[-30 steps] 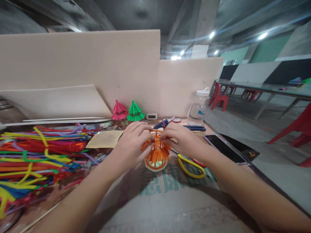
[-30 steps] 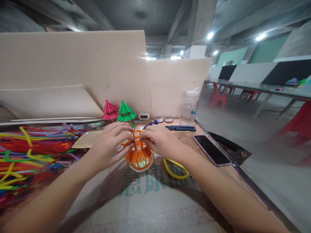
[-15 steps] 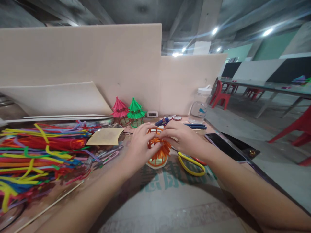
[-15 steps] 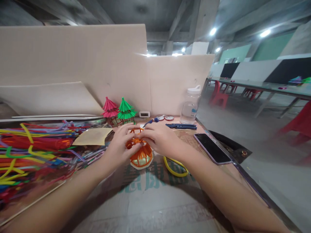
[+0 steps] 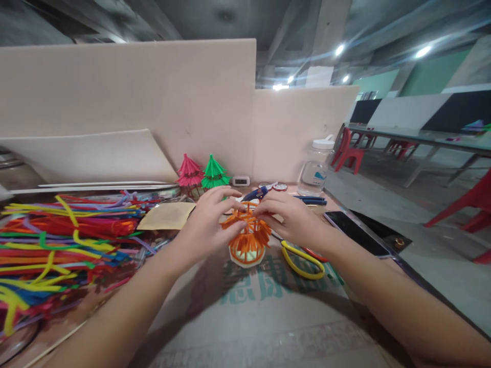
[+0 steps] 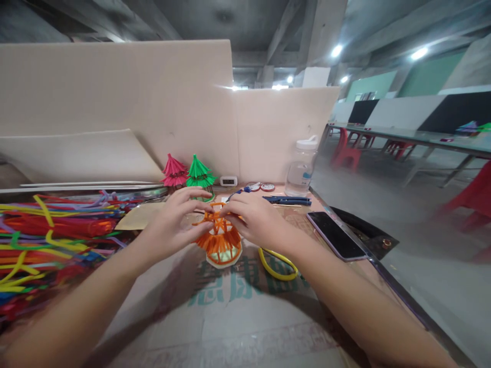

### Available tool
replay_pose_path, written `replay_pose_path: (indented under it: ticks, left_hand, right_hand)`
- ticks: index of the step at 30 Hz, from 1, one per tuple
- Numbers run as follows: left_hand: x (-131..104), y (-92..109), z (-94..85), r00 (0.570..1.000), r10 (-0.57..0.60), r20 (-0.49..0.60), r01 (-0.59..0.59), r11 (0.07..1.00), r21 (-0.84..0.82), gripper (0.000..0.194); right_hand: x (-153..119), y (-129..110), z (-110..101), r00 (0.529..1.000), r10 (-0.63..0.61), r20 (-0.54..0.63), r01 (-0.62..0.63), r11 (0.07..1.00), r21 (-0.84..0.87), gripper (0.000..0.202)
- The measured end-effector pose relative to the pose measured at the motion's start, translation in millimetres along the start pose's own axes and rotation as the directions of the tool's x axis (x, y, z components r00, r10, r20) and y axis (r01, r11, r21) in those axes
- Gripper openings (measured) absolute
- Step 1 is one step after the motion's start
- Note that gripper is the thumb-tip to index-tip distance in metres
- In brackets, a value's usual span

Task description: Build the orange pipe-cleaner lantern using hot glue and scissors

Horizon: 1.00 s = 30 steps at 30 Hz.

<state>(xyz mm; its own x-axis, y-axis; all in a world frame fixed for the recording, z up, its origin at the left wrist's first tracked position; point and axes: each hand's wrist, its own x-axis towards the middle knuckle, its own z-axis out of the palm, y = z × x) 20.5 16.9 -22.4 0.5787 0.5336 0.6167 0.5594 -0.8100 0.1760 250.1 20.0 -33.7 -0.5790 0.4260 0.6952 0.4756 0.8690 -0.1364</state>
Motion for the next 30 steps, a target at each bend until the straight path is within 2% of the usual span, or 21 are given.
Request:
replay_pose_path:
  ticks: [3, 7, 15, 19, 22, 30]
  left_hand:
    - [-0.2, -4.7, -8.9, 0.998, 0.035, 0.046, -0.035, 0.999, -0.002, 0.013]
    - [-1.1, -7.4, -8.0, 0.996, 0.045, 0.072, -0.045, 0.999, -0.001, 0.013]
    - [-1.3, -8.2, -6.9, 0.995, 0.076, 0.059, -0.075, 0.997, -0.011, 0.008]
    - [-1.3, -8.3, -6.7, 0.996, 0.074, 0.055, -0.075, 0.997, 0.006, 0.014]
    - [-1.5, -8.6, -6.3, 0.995, 0.084, 0.057, -0.084, 0.996, 0.008, 0.018]
    - [-2.0, -8.4, -3.3, 0.996, 0.063, 0.06, -0.064, 0.998, 0.015, 0.014]
  right_hand:
    - [0.4, -1.1, -0.8, 1.0, -0.008, 0.03, 0.008, 1.0, 0.002, 0.015]
    - [0.3, -2.4, -1.9, 0.998, 0.015, 0.056, -0.014, 1.0, -0.015, 0.014]
    - [-0.5, 0.4, -1.0, 0.999, 0.003, 0.044, -0.003, 1.0, -0.007, 0.017]
    - [-0.3, 0.5, -1.7, 1.0, 0.002, 0.017, -0.002, 1.0, 0.012, 0.016]
    - [0.2, 0.4, -2.5, 1.0, 0.017, 0.026, -0.018, 1.0, 0.013, 0.016]
    - [0.7, -0.5, -3.3, 0.999, 0.016, 0.051, -0.016, 1.0, 0.006, 0.014]
